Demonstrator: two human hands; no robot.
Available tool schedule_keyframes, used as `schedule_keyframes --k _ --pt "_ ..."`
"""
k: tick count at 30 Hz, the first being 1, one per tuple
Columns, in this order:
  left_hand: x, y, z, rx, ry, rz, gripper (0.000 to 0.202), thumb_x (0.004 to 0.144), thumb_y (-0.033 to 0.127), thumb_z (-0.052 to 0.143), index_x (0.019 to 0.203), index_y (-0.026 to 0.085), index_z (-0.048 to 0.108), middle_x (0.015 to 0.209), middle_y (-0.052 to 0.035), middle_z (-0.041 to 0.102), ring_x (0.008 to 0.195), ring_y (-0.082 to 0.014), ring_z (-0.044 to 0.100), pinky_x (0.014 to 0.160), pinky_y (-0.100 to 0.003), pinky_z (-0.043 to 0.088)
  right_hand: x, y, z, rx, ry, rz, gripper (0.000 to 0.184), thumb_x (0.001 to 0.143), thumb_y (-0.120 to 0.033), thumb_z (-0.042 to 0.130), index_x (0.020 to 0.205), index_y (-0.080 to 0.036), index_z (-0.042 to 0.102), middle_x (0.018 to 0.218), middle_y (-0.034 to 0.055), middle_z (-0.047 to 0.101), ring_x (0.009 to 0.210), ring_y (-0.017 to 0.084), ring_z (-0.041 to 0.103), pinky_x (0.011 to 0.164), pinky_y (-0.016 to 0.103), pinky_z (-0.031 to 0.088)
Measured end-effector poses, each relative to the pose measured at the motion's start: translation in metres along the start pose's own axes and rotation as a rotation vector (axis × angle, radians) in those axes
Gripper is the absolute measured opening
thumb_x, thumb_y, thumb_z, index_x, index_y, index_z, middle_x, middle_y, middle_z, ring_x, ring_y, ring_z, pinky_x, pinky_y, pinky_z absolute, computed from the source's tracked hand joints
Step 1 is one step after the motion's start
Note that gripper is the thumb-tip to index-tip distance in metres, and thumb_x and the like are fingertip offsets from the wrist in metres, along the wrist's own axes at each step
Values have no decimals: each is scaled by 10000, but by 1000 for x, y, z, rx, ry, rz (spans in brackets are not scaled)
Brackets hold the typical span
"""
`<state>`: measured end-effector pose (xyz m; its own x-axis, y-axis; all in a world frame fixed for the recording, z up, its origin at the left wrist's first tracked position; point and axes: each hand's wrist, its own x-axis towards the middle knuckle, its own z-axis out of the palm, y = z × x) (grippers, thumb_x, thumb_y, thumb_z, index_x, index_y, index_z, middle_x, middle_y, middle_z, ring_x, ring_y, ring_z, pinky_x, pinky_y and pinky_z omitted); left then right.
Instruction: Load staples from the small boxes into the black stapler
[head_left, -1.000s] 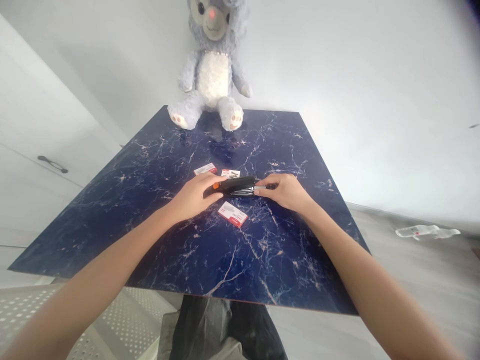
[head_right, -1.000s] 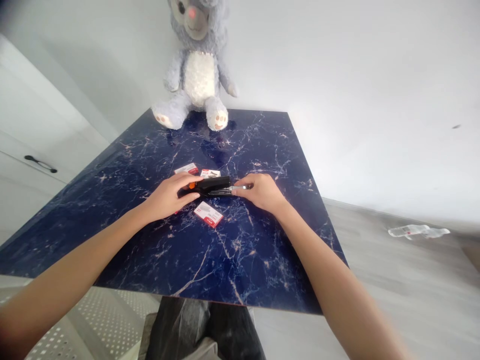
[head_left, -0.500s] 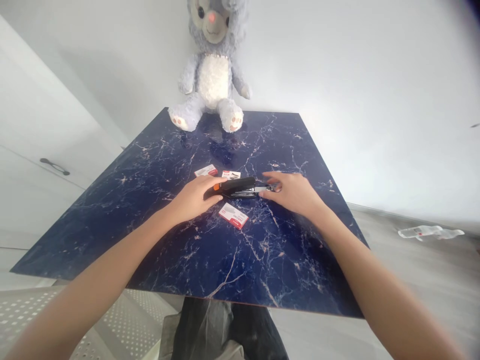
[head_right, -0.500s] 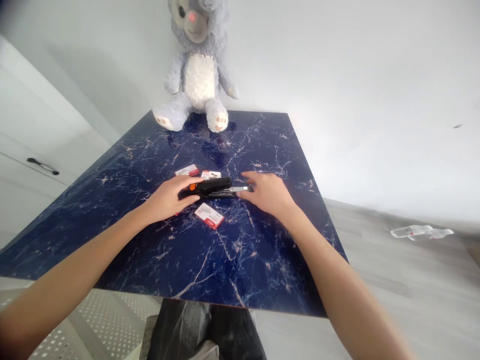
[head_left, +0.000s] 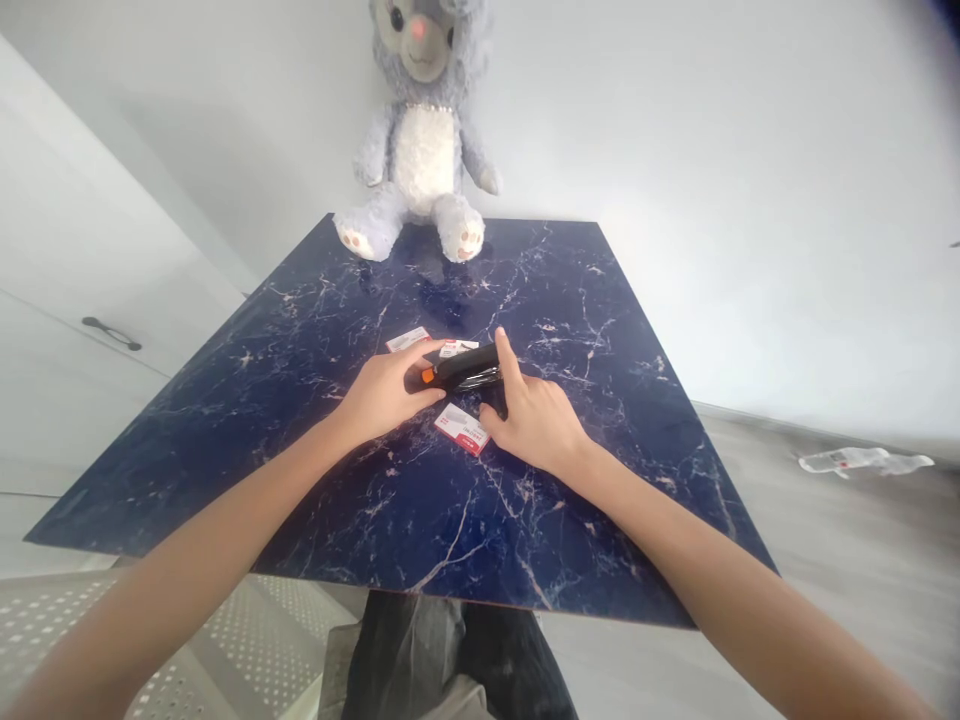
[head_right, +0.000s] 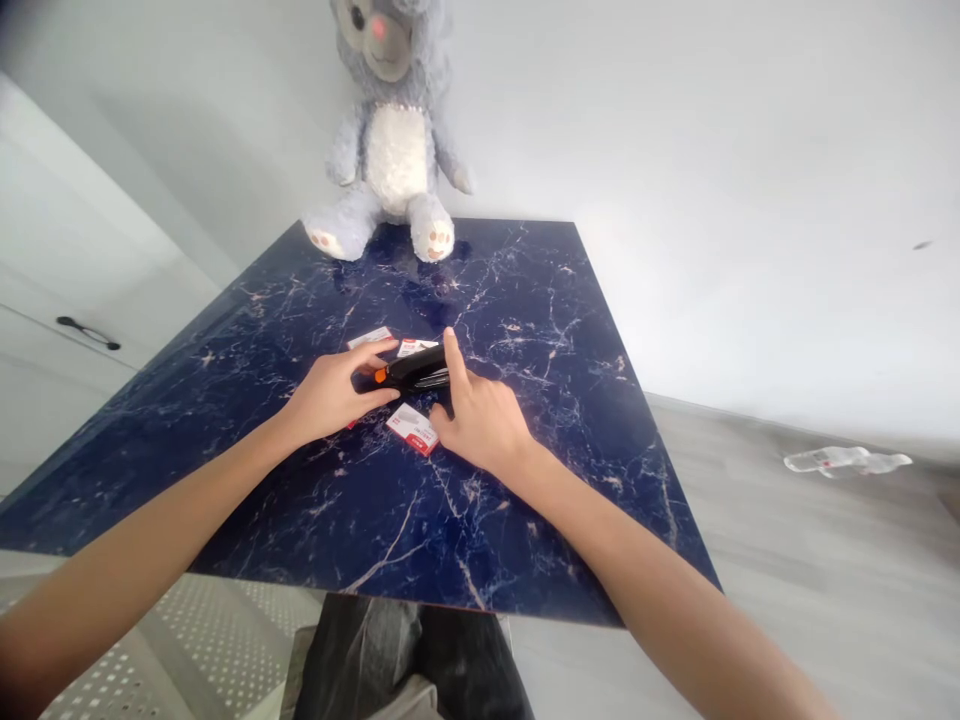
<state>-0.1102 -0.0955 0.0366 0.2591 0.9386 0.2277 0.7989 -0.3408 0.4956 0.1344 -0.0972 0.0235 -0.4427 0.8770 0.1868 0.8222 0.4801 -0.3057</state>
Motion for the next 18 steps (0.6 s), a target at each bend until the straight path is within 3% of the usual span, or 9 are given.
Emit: schedule_keyframes --k 3,7,10,13,15,18 --pt "-1 6 2 32 22 -3 653 828 307 787 1440 326 561 1100 -23 780 999 -242 752 890 -343 582 3 7 6 67 7 -51 962 890 -325 454 1643 -107 -103 1120 168 755 707 264 687 644 368 513" --pt "-4 18 9 137 73 -31 627 846 325 762 1436 291 552 1157 -41 766 1004 -251 742 880 -350 574 12 5 14 154 23 -104 935 900 -347 434 1648 -92 -66 1477 254 554 972 329 713 799 450 566" --pt "-6 25 13 232 62 -20 600 899 366 691 1461 245 518 1226 -89 743 1051 -291 729 882 -381 567 15 3 19 207 133 2 905 897 -300 422 1646 -69 -29 1510 249 521 1154 353 663 941 500 548" --pt "-9 26 11 295 26 -9 608 939 494 609 1448 173 527 1102 -135 767 949 -330 743 832 -425 564 15 8 21 278 195 92 908 882 -281 449 1644 -73 3 1412 217 616 1204 351 635 1017 544 518" --pt "-10 25 9 247 6 14 641 954 543 563 1462 155 513 1073 -135 772 927 -325 744 839 -431 560 14 12 20 364 156 60 948 868 -279 477 1645 -97 -35 1371 181 656 1226 338 627 1048 560 504" --pt "-12 25 4 24 -159 101 604 1028 496 442 1562 215 401 1168 -86 769 1036 -274 728 923 -402 546 13 17 17 493 55 -33 983 849 -225 467 1648 -170 -103 1512 138 561 1317 307 589 1101 564 481"
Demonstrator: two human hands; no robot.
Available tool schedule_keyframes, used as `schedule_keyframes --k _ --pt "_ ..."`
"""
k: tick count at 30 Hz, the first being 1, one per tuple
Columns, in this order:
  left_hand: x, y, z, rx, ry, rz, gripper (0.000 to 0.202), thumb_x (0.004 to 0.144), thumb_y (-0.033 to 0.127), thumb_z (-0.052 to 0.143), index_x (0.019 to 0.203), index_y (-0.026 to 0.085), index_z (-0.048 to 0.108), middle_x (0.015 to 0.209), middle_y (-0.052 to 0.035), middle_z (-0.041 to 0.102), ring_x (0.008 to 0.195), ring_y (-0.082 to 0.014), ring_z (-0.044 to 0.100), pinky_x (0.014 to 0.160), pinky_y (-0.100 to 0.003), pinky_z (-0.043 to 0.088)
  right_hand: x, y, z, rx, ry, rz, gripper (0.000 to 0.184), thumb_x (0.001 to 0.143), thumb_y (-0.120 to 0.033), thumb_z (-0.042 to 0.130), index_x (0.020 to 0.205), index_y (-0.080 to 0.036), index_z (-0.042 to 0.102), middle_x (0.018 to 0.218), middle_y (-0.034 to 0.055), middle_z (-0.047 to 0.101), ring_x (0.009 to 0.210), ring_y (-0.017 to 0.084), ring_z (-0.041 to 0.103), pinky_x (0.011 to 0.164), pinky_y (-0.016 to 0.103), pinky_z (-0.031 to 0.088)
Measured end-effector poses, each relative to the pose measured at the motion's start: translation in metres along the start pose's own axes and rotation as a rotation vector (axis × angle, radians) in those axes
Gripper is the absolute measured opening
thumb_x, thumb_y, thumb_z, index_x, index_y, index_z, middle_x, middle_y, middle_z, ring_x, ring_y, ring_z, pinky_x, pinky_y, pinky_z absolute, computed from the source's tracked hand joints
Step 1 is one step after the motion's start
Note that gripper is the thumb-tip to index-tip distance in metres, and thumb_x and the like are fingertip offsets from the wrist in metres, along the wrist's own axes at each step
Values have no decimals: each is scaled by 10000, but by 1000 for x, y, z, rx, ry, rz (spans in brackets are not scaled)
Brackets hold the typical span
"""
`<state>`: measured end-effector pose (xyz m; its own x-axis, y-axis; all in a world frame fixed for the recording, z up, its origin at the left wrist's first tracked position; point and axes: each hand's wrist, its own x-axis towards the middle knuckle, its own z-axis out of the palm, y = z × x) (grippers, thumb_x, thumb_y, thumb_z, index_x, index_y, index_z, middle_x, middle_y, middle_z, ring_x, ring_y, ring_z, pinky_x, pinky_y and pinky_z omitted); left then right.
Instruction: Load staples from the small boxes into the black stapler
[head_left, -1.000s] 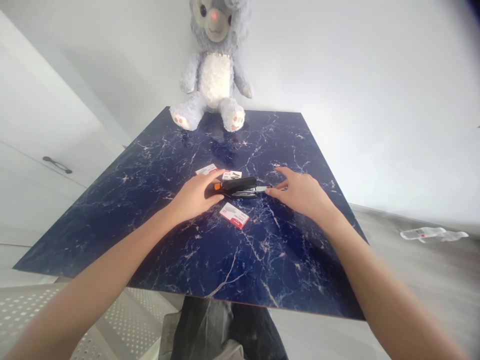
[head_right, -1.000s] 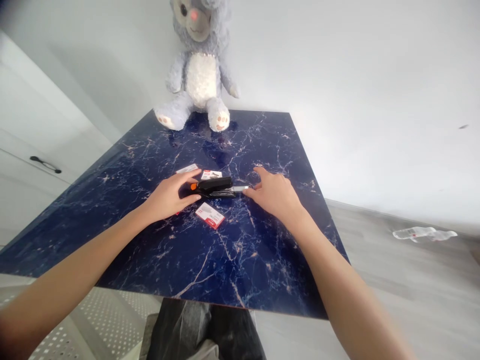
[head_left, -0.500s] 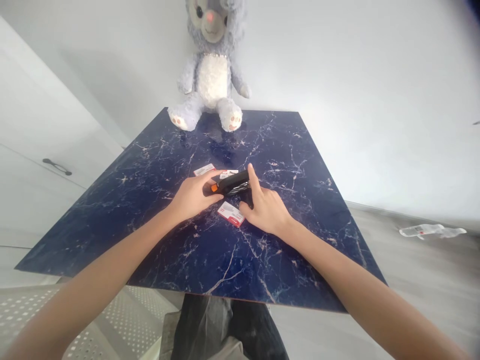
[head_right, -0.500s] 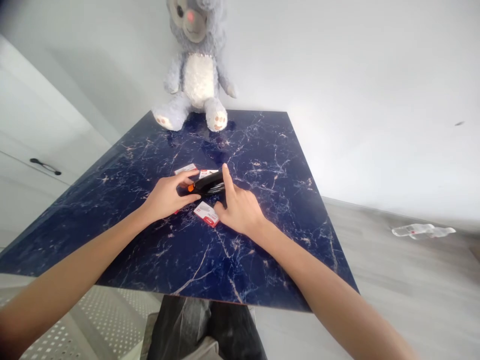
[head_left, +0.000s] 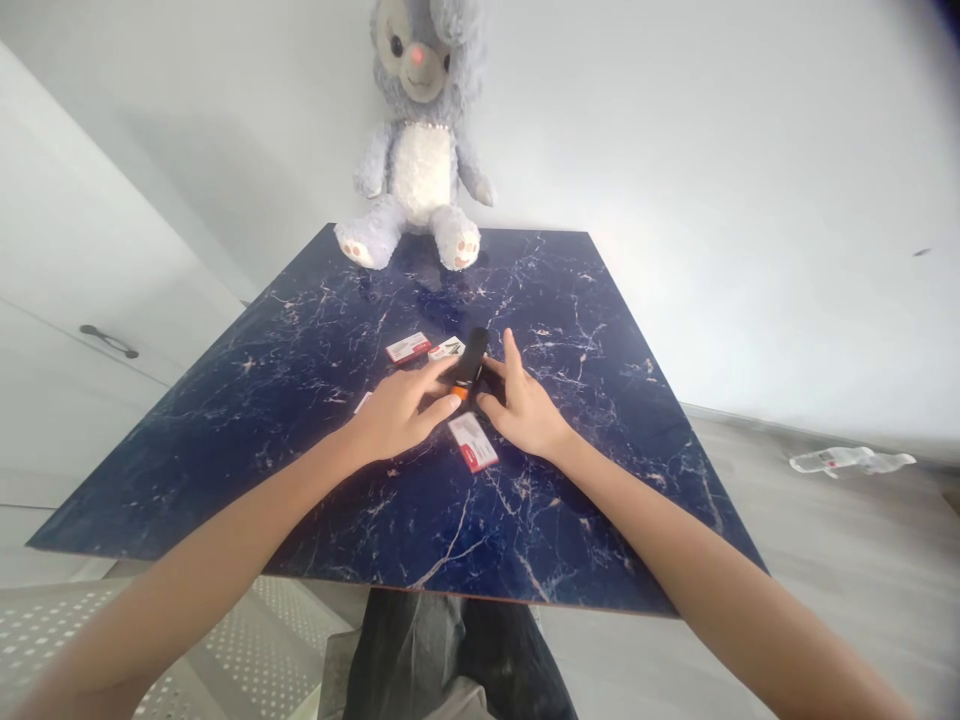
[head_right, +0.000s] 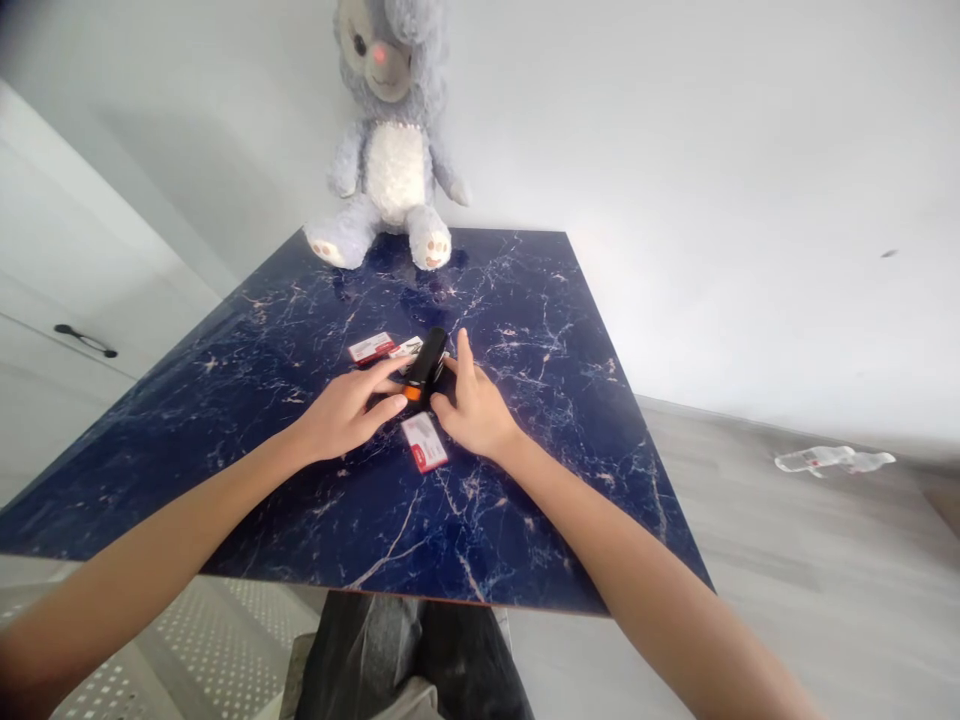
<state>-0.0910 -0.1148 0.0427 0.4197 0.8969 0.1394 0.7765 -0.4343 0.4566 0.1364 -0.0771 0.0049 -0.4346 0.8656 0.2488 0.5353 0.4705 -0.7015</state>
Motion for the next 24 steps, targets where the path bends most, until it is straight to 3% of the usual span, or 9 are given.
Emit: schedule_keyframes --k 3,6,9,12,15,17,19,21,24 --pt "0 -2 -8 -81 -142 118 573 1041 451 437 1579 258 394 1298 -71 727 1240 -272 635 1074 -444 471 2 4 -1 117 -22 48 958 844 -177 446 1656 -226 -60 1569 108 503 1319 285 607 1115 570 483" --pt "-2 -14 -29 28 -125 100 536 972 509 561 1458 283 572 1349 -78 694 1287 -308 592 1117 -482 429 4 10 0 197 57 137 861 871 -211 474 1649 -215 105 1507 127 569 1293 272 633 1102 532 511" --pt "-12 -37 -58 131 -116 -43 620 841 628 687 1380 326 646 1374 -76 667 1237 -338 628 1030 -437 488 5 14 1 190 80 134 741 887 -232 488 1596 -185 278 1445 137 621 1267 264 648 1100 495 518" --pt "-24 -61 -77 134 -259 -133 896 691 639 808 1499 381 520 1404 -82 640 1059 -314 718 816 -338 544 5 14 3 149 80 104 666 888 -226 488 1542 -173 371 1397 132 653 1229 263 663 1092 486 519" --pt "-25 -68 -69 149 -313 -116 765 725 612 784 1428 384 586 1356 -75 671 1035 -303 725 767 -314 532 6 11 4 138 87 102 608 886 -217 482 1491 -197 427 1348 114 679 1165 251 688 1044 463 543" --pt "-20 -62 -53 146 -285 -104 643 766 626 745 1343 359 652 1284 -76 709 1056 -311 718 794 -328 531 7 6 1 78 114 118 542 890 -218 474 1431 -190 478 1279 115 704 1112 258 697 993 448 553" --pt "-13 -48 -37 143 -228 -105 684 776 672 723 1362 330 636 1279 -97 715 1064 -335 716 829 -363 533 7 -2 -7 -54 133 164 430 916 -238 446 1330 -168 541 1189 133 721 1046 286 696 921 447 550" --pt "-8 -34 -27 136 -149 -106 780 844 669 658 1511 300 491 1361 -136 670 1068 -348 717 853 -393 534 4 -12 -22 -199 72 204 313 961 -286 407 1180 -170 599 1082 138 726 938 299 690 829 433 531" --pt "-8 -19 -22 -41 -159 -82 877 928 575 596 1650 300 181 1417 -158 622 868 -260 751 760 -351 555 -8 -28 -48 -299 -216 134 299 990 -440 452 921 -211 630 909 95 699 756 251 645 697 372 481"
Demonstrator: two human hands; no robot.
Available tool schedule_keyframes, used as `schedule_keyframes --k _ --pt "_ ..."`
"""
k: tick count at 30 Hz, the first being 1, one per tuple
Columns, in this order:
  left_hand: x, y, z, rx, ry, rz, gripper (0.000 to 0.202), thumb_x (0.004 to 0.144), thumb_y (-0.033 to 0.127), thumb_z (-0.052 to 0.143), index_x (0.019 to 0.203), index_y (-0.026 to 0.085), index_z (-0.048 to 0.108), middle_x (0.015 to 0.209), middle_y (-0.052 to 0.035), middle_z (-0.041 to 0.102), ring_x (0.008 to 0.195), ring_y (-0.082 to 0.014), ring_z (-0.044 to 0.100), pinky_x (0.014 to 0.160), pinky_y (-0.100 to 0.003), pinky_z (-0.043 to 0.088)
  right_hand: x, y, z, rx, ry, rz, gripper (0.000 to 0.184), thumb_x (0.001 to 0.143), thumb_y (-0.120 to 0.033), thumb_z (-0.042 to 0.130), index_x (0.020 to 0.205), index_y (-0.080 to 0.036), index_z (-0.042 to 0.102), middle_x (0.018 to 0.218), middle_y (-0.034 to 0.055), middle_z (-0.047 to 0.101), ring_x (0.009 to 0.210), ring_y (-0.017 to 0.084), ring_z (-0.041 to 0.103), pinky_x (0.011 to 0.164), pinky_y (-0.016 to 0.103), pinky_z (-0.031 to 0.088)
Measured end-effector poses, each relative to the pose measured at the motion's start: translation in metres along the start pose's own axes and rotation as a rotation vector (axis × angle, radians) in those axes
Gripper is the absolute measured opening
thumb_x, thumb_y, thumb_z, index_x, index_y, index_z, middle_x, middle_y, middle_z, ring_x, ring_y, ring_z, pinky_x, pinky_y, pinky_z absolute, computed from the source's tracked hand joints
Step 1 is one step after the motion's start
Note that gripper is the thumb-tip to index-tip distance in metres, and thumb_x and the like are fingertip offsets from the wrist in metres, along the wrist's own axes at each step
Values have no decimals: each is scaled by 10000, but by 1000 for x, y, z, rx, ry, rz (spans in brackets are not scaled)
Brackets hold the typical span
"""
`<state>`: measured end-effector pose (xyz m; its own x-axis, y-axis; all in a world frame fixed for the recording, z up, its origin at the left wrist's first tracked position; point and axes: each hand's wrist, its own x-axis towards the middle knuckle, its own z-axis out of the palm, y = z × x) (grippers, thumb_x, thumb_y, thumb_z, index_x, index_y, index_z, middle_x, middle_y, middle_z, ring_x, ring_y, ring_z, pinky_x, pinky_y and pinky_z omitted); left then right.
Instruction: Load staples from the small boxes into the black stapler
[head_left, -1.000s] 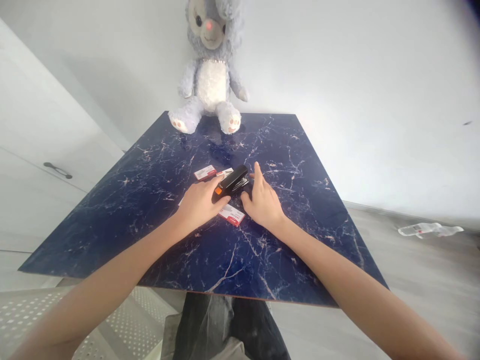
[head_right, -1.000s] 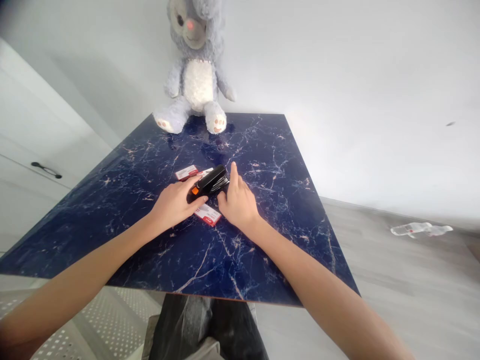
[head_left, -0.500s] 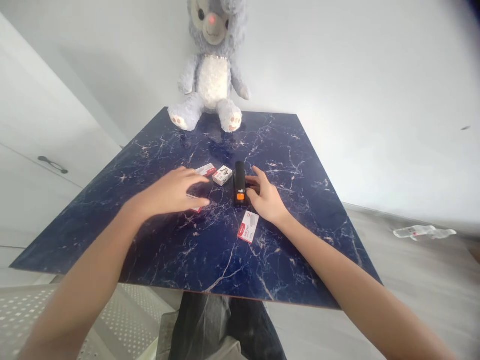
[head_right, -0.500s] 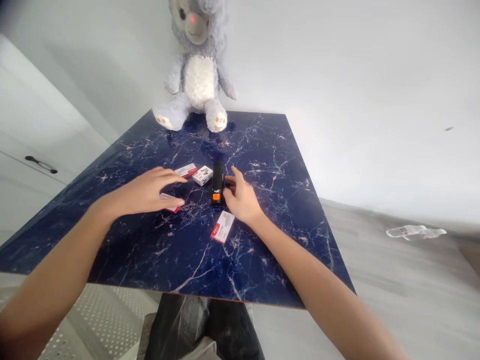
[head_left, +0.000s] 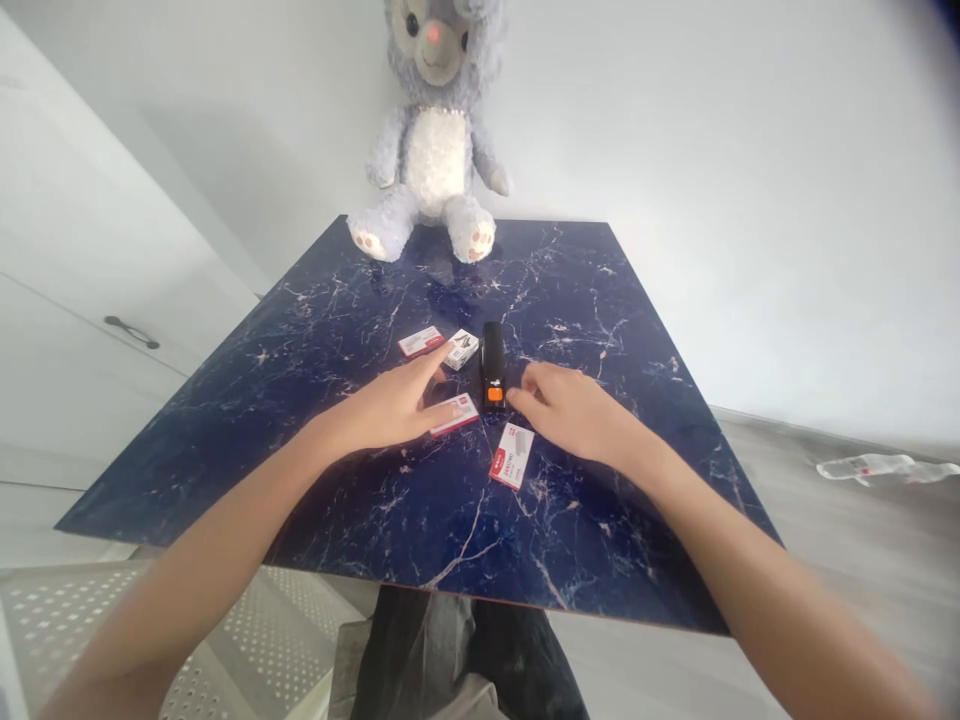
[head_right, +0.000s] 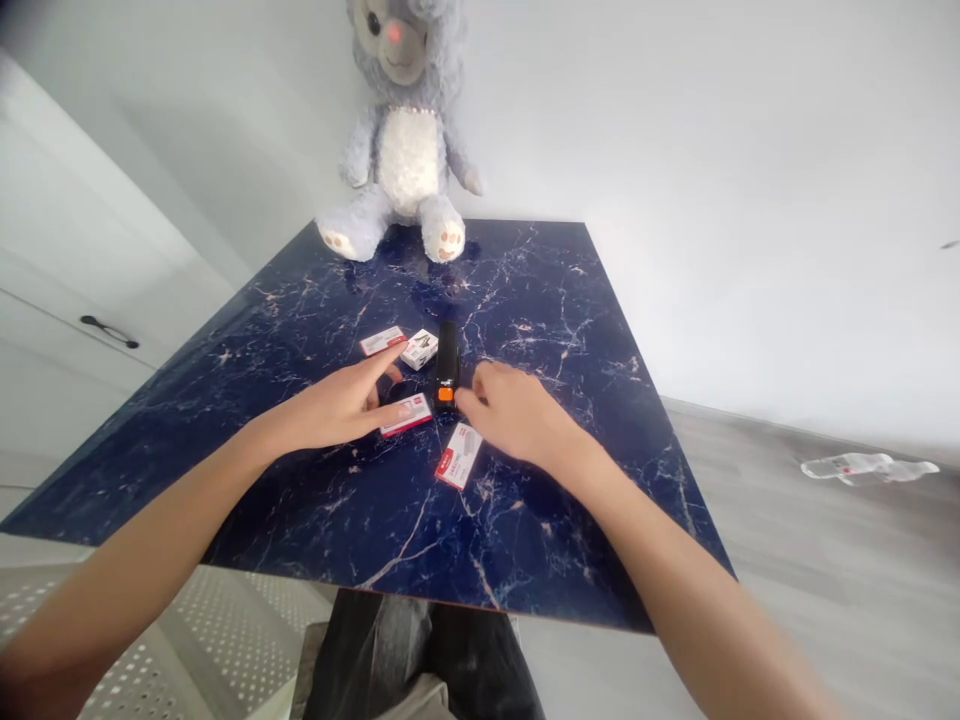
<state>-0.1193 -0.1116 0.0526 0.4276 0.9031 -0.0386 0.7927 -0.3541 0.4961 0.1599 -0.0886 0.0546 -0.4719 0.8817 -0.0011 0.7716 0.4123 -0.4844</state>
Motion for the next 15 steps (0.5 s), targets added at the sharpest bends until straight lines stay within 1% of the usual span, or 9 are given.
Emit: schedule_keyframes --k 1,2,4,6,7,10,12,13,15 --pt "-1 2 0 -65 -47 24 911 917 547 622 1656 316 141 1422 -152 615 808 -231 746 723 -334 560 -7 -1 -7 -12 -93 -61 332 969 -513 506 884 -219 634 898 86 687 731 236 630 664 355 466" --pt "-2 3 -1 -113 -100 52 936 891 520 664 1653 336 152 1431 -142 606 771 -210 736 693 -325 565 -15 -2 -11 -13 -170 -114 359 937 -568 561 884 -224 645 908 82 676 731 228 624 644 345 458" --pt "-4 3 -2 -146 -185 101 902 836 455 734 1616 369 288 1467 -124 569 742 -186 716 655 -321 572 -26 -5 -15 -17 -255 -198 375 863 -604 666 925 -234 667 948 78 653 786 237 626 643 338 458" --pt "-3 2 -3 -132 -228 138 739 829 405 742 1517 367 475 1495 -106 540 726 -166 693 637 -324 571 -32 -8 -13 -41 -279 -237 349 810 -550 745 942 -235 672 968 76 629 826 250 623 653 341 458" --pt "-2 1 -3 -118 -233 149 644 838 395 733 1454 354 550 1482 -99 550 714 -159 681 634 -325 566 -33 -9 -11 -56 -284 -247 317 798 -501 764 937 -232 670 971 74 621 822 247 619 655 341 454" --pt "1 1 -4 -48 -209 147 456 844 399 724 1288 310 676 1291 -75 674 727 -175 681 676 -338 556 -30 -11 -11 -54 -299 -262 186 787 -349 750 903 -231 664 971 59 620 759 212 606 647 331 445" --pt "2 0 -4 -1 -167 150 410 818 408 745 1213 301 715 1214 -65 710 838 -218 713 762 -360 561 -27 -11 -17 -15 -301 -275 138 772 -301 732 870 -237 660 966 45 636 745 195 606 645 320 448" --pt "3 0 -4 12 -144 161 424 801 413 759 1209 305 720 1242 -64 707 937 -246 720 827 -375 559 -26 -11 -21 9 -302 -282 128 761 -293 732 848 -239 655 952 37 646 748 193 610 645 316 451" --pt "3 1 -2 9 -104 187 525 769 410 786 1279 329 691 1338 -54 679 1122 -286 692 949 -399 534 -26 -11 -30 67 -311 -298 124 746 -288 733 831 -243 655 920 25 670 761 194 622 653 313 464"
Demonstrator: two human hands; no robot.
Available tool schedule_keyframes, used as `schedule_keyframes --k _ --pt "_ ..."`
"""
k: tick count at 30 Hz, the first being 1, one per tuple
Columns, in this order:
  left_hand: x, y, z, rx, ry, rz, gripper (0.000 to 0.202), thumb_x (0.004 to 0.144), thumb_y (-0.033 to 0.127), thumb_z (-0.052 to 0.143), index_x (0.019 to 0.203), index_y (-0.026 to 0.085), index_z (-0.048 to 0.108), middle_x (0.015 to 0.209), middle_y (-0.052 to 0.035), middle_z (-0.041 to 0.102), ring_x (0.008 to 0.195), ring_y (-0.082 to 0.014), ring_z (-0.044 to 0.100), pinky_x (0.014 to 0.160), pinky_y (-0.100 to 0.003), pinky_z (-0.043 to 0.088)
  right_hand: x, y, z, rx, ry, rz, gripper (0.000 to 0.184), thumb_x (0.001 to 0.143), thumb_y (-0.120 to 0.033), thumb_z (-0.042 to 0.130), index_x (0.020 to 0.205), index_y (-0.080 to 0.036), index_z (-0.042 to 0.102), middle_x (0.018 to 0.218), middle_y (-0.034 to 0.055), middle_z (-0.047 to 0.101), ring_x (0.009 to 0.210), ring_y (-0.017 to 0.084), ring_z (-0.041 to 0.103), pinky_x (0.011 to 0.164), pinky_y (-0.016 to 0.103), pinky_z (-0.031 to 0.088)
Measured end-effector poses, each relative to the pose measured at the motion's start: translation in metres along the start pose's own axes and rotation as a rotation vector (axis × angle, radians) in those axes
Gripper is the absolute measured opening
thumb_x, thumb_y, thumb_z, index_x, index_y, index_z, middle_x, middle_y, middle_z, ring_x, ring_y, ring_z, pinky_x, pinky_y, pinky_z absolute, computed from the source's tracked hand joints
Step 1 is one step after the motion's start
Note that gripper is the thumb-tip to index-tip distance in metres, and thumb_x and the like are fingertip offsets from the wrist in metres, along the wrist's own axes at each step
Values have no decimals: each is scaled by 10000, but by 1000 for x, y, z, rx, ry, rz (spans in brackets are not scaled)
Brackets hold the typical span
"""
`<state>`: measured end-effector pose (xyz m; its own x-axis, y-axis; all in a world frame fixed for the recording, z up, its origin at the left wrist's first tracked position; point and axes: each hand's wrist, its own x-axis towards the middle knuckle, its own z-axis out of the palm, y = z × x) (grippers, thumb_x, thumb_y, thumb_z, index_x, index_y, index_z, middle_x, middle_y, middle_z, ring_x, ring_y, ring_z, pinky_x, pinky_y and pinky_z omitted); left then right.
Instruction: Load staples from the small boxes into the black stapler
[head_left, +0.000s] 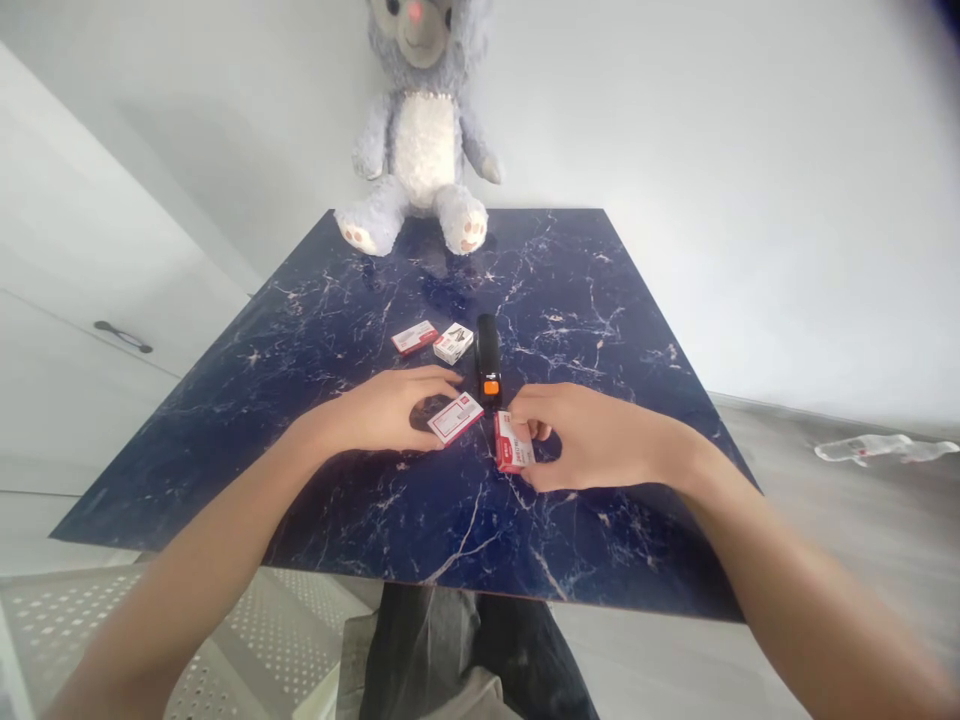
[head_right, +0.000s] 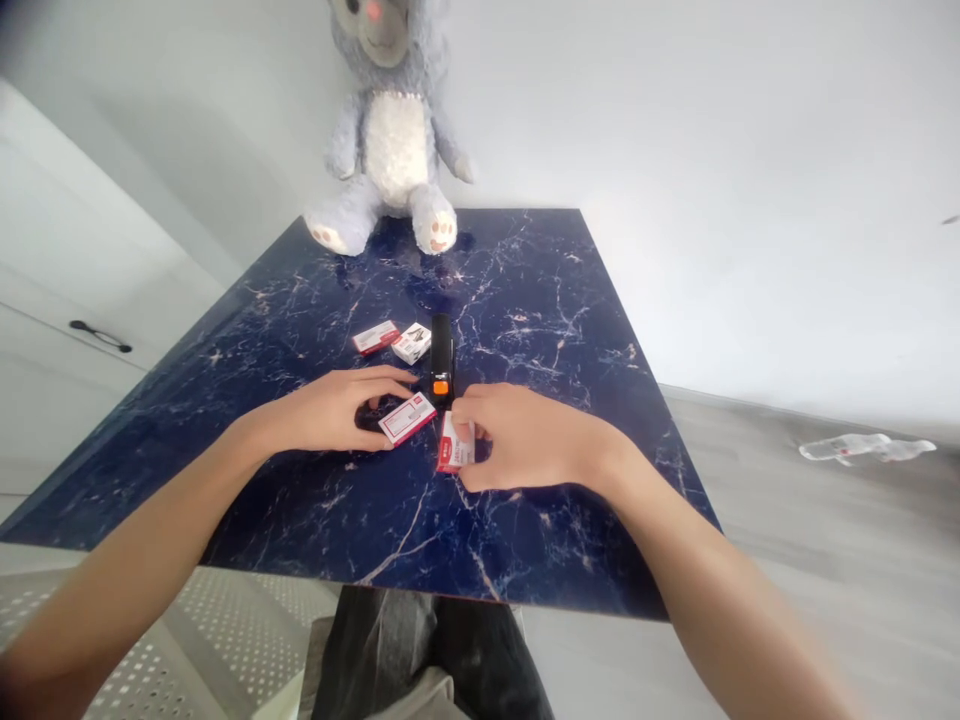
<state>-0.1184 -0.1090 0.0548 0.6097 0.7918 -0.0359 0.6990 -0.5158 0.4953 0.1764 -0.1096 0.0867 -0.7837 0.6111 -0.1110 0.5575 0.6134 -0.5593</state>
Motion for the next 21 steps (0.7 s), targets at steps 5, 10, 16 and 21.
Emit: schedule_keyframes --k 5,10,16,21 --pt "-2 0 2 -24 -59 -17 734 712 426 838 1403 377 594 1320 -19 699 1086 -290 708 924 -396 549 -4 -3 -12 180 21 -49 160 756 -257 691 916 -261 677 953 -3 724 835 190 667 781 329 534" --pt "4 -14 7 94 135 -118 708 821 498 758 1462 296 537 1471 -97 585 1306 -354 593 1057 -488 496 6 1 -5 200 239 -135 244 765 -280 709 997 -250 641 1111 29 717 964 207 679 915 366 554" --pt "8 5 15 -140 408 -39 442 960 457 614 1344 237 601 1341 -116 664 1227 -301 643 1024 -479 532 20 5 24 62 532 -223 351 807 -276 682 1144 -254 586 1341 102 632 1192 284 636 1027 467 534" --pt "6 23 19 -675 161 34 474 982 388 583 1432 261 504 1246 -102 728 1100 -266 719 895 -417 599 26 5 48 -27 624 -302 565 852 -273 658 1384 -264 469 1464 121 561 1364 305 537 1123 519 476"
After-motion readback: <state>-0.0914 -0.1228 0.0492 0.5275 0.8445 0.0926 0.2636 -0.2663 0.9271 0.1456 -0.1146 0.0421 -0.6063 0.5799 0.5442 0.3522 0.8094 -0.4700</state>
